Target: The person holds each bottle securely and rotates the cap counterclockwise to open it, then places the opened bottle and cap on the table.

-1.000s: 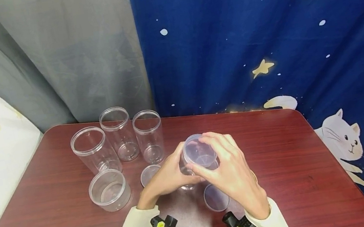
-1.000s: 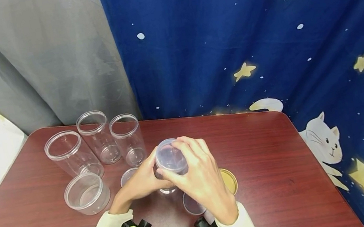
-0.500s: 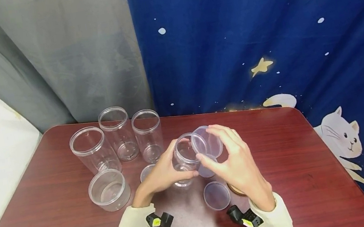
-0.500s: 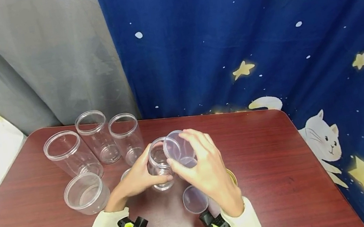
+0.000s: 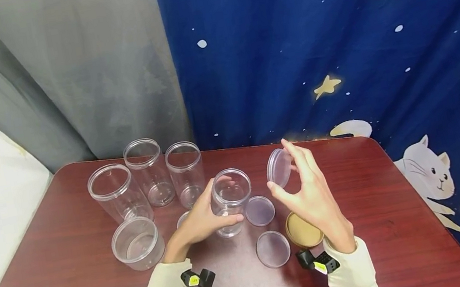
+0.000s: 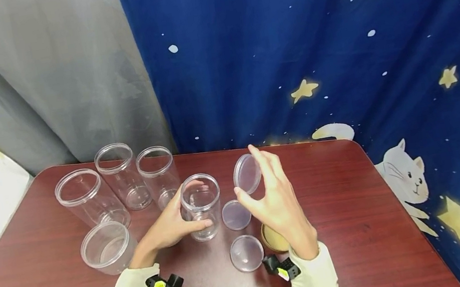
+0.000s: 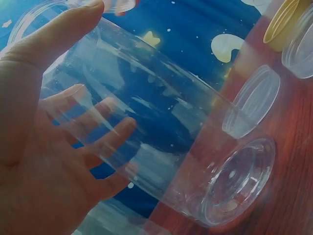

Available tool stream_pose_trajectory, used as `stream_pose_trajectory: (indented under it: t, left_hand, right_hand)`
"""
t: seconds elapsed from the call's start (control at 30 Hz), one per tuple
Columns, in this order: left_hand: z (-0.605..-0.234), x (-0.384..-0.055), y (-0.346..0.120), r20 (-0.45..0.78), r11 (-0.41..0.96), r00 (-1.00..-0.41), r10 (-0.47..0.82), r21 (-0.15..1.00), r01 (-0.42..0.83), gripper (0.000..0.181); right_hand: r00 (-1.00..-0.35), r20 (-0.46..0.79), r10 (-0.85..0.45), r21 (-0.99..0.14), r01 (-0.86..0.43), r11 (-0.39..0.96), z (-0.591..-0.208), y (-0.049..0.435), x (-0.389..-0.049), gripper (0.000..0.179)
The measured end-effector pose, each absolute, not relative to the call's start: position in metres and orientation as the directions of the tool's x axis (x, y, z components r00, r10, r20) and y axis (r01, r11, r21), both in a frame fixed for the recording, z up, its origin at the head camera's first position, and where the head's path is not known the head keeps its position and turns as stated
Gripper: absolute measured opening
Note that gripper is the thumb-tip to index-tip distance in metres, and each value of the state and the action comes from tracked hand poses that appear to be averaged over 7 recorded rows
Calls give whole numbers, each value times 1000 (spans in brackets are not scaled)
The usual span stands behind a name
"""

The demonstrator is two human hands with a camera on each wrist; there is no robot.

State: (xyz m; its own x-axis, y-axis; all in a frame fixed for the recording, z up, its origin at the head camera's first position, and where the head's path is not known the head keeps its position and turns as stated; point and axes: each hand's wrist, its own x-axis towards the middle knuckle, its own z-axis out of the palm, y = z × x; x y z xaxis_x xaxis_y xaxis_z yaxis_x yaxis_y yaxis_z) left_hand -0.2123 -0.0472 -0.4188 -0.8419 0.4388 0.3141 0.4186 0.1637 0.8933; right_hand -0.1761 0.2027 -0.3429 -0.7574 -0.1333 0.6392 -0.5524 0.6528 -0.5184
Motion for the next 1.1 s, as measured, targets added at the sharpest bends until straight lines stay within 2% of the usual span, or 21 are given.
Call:
stream_pose_trajectory:
  t: [0.33, 0.67, 1.1]
  left_hand:
    - [-412, -209, -58, 264, 258, -856, 444, 877, 405, 82]
    - [-404, -206, -70, 204, 330, -868, 453, 865, 377, 82]
    - [-400, -206, -80, 216, 369, -862, 458, 836, 406, 82]
  right_hand:
    - [-806, 588, -65, -557, -462, 691, -347, 220, -183, 69]
    - [-863, 504, -8, -619, -367, 695, -353, 232, -187, 69]
    - [-912, 410, 30, -654, -271, 706, -362, 245, -196, 66]
